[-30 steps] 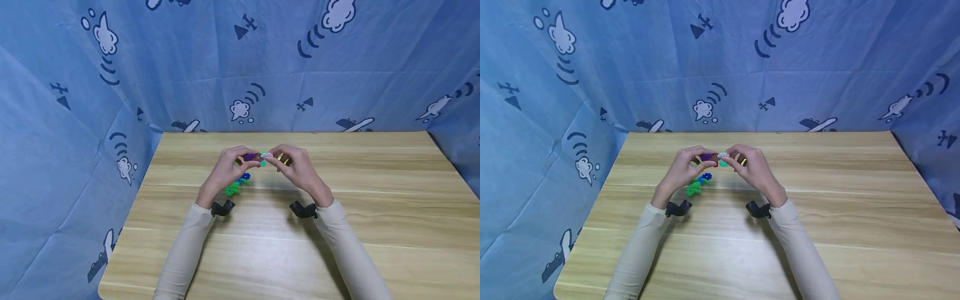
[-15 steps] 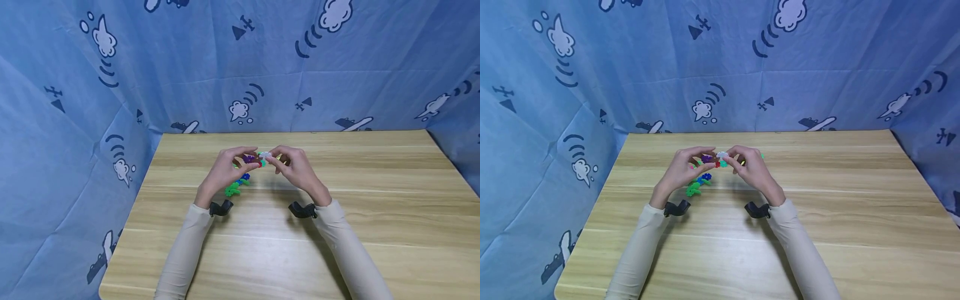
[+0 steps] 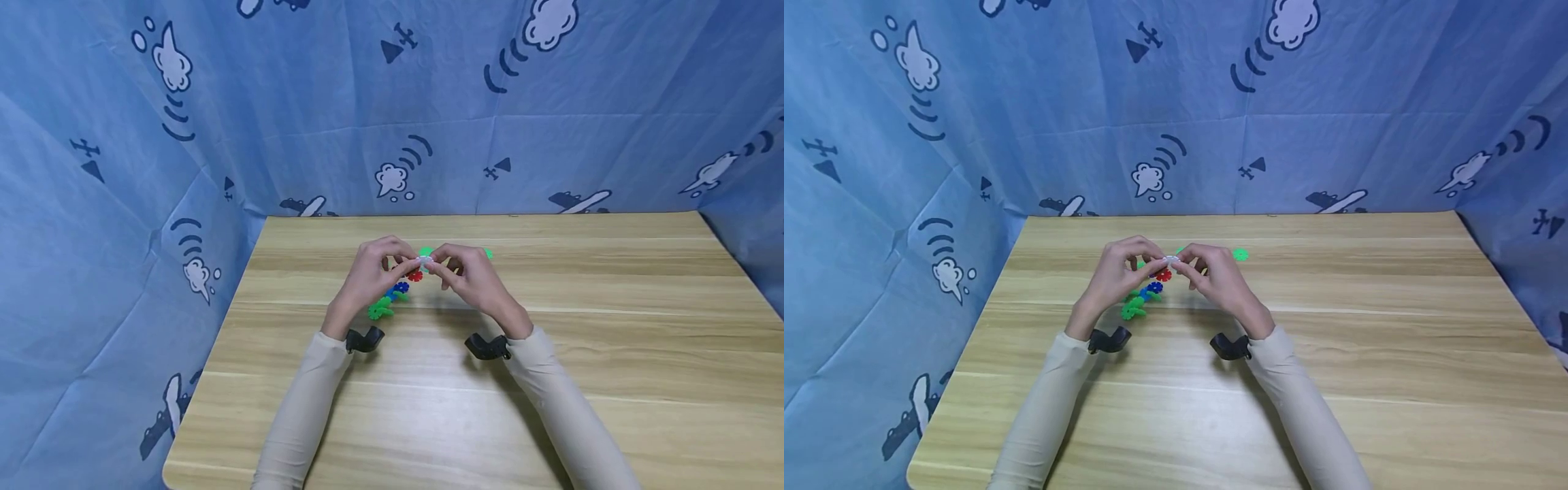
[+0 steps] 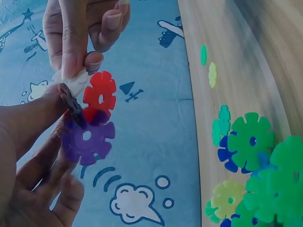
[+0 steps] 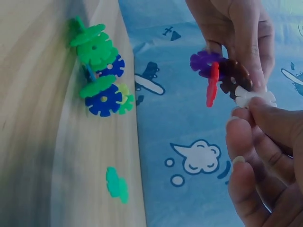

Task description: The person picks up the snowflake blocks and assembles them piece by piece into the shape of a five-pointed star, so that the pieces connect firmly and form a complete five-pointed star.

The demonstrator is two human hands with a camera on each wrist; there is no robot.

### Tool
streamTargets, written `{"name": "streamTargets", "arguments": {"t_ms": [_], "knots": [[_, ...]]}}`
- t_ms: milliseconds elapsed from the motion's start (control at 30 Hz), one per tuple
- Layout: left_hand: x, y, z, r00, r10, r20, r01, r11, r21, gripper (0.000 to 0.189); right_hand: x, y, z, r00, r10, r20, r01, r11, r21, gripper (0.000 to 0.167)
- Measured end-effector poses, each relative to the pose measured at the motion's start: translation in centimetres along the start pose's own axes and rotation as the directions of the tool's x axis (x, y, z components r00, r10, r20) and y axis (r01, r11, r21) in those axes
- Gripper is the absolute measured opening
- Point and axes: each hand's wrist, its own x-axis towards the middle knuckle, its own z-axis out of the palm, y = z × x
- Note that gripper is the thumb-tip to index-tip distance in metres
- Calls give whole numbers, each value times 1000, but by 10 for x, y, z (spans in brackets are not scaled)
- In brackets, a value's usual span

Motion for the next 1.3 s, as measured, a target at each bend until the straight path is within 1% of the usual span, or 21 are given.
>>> {"name": "streamTargets", "arguments": {"t_ms": [133,233,300,400,500,600,700,800,900,1033,1133,1300], "knots": [[0,-3,-4,1000,2,-7,-2,1000,19,9,0,2,1,1000,20,5,-20,1000,2,14],[0,-6,-9,999,-6,-34,7,999,37,8,0,6,3,999,48,15,-48,999,9,11],[0,-8,-12,998,-13,-56,15,999,39,8,0,10,6,997,67,27,-67,998,-6,11],[-1,-11,-17,996,-30,-83,33,999,32,9,1,16,13,995,84,55,-80,995,-66,13],[-1,-11,-21,994,-54,-97,57,998,29,10,1,21,23,990,108,87,-96,987,-125,12],[-1,-12,-25,991,-80,-110,84,996,30,11,2,24,34,984,140,111,-124,983,-135,12],[-2,-13,-27,988,-95,-121,99,995,30,11,3,27,45,982,154,110,-140,982,-123,15],[-2,-14,-29,988,-99,-116,103,994,28,11,5,29,53,983,152,99,-142,984,-107,20],[-1,-14,-28,990,-95,-105,99,995,25,11,8,29,59,988,120,98,-109,988,-108,26],[-1,-14,-27,991,-87,-97,90,996,24,10,11,31,65,988,83,127,-66,989,-129,30],[-1,-14,-27,993,-79,-92,81,996,24,11,10,32,68,985,98,142,-79,988,-131,28],[-1,-13,-27,993,-78,-86,80,996,26,11,9,34,68,980,130,150,-115,988,-102,22]]}}
